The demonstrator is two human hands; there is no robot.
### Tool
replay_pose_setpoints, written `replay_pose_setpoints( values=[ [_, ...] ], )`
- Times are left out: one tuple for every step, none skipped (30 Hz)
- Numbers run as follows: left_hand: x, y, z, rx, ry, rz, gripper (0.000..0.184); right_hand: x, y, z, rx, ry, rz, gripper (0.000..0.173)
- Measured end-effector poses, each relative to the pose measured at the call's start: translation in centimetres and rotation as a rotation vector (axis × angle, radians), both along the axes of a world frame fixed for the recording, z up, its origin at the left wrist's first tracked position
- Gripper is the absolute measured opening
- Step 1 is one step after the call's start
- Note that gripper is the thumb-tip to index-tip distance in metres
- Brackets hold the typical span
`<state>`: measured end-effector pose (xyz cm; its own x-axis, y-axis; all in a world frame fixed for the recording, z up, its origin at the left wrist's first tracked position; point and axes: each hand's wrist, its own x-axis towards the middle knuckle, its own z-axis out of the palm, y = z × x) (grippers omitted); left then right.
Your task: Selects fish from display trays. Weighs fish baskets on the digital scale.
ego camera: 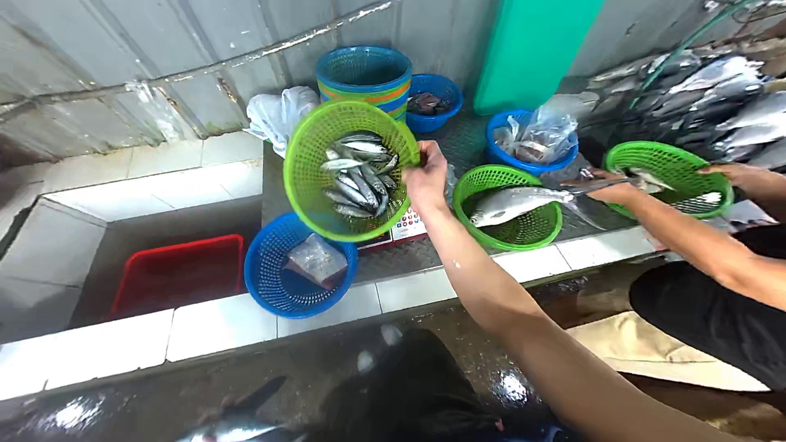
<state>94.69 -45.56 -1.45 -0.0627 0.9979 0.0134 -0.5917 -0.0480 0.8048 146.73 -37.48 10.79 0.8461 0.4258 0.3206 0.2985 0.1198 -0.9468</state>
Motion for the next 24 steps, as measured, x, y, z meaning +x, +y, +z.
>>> replay_pose_setpoints(
  values=[
    [0.8,0.7,0.2,0.038,0.033,-0.025,0.028,-1.8,0.0,0.0,0.001,-0.152,0.051,0.043],
    [2.5,1.2,1.1,0.045,0.039,-0.019,0.027,-3.6,0.0,-0.5,0.028,-0.304,0.105,0.043],
    [4.6,1.4,2.3,0.035,0.033,0.002,0.026,-5.1,0.1,-1.3,0.087,-0.450,0.174,0.041],
    [6.4,1.7,3.3,0.024,0.020,0.025,0.025,-6.4,0.3,-2.4,0.163,-0.567,0.267,0.037],
    [7.9,2.1,3.9,0.022,0.011,0.035,0.024,-7.4,0.7,-3.5,0.260,-0.651,0.345,0.032],
    [9.0,2.4,4.3,0.030,-0.010,0.023,0.025,-8.1,1.2,-4.5,0.355,-0.724,0.399,0.025],
    [9.8,2.7,4.4,0.045,-0.044,0.003,0.026,-8.5,1.7,-5.1,0.433,-0.790,0.429,0.019],
    [10.5,2.8,4.5,0.060,-0.072,-0.011,0.027,-8.7,2.2,-5.6,0.497,-0.856,0.444,0.015],
    [11.0,2.8,4.5,0.071,-0.096,-0.025,0.028,-8.8,2.6,-5.9,0.549,-0.915,0.453,0.012],
    [11.3,2.8,4.5,0.077,-0.105,-0.033,0.030,-8.6,3.0,-6.2,0.583,-0.966,0.460,0.011],
    [11.5,2.8,4.3,0.086,-0.114,-0.035,0.031,-8.3,3.5,-6.3,0.608,-1.003,0.465,0.011],
    [11.7,2.8,4.2,0.092,-0.125,-0.033,0.032,-7.8,4.0,-6.3,0.621,-1.025,0.466,0.011],
    [11.8,3.0,3.8,0.095,-0.136,-0.032,0.032,-7.3,4.5,-6.2,0.635,-1.027,0.459,0.012],
    [11.9,3.4,3.2,0.098,-0.151,-0.038,0.033,-6.7,5.0,-6.2,0.646,-1.019,0.446,0.012],
    [11.9,4.0,2.0,0.098,-0.159,-0.055,0.035,-6.2,5.4,-6.1,0.655,-1.002,0.427,0.013],
    [11.8,4.8,0.5,0.100,-0.167,-0.082,0.038,-5.7,5.6,-6.1,0.665,-0.976,0.403,0.014],
    [11.6,5.8,-1.3,0.125,-0.196,-0.127,0.040,-5.3,5.8,-6.0,0.671,-0.949,0.369,0.013],
    [11.2,6.7,-3.2,0.181,-0.249,-0.193,0.041,-5.0,5.8,-5.8,0.672,-0.923,0.332,0.012],
    [10.9,7.7,-4.6,0.242,-0.322,-0.245,0.041,-4.9,5.6,-5.7,0.660,-0.905,0.309,0.011],
    [10.9,8.7,-5.5,0.301,-0.399,-0.279,0.040,-4.8,5.4,-5.5,0.646,-0.896,0.298,0.011],
    [11.1,9.6,-5.9,0.352,-0.467,-0.284,0.039,-5.0,5.3,-5.5,0.636,-0.894,0.305,0.011],
    [11.3,10.4,-6.1,0.384,-0.514,-0.282,0.037,-5.3,5.1,-5.6,0.629,-0.892,0.320,0.012],
    [11.9,11.3,-6.3,0.393,-0.549,-0.271,0.036,-5.7,4.9,-5.6,0.626,-0.886,0.335,0.012],
    [12.4,12.1,-6.5,0.389,-0.571,-0.274,0.036,-5.7,4.8,-5.6,0.621,-0.874,0.347,0.012]
  ],
)
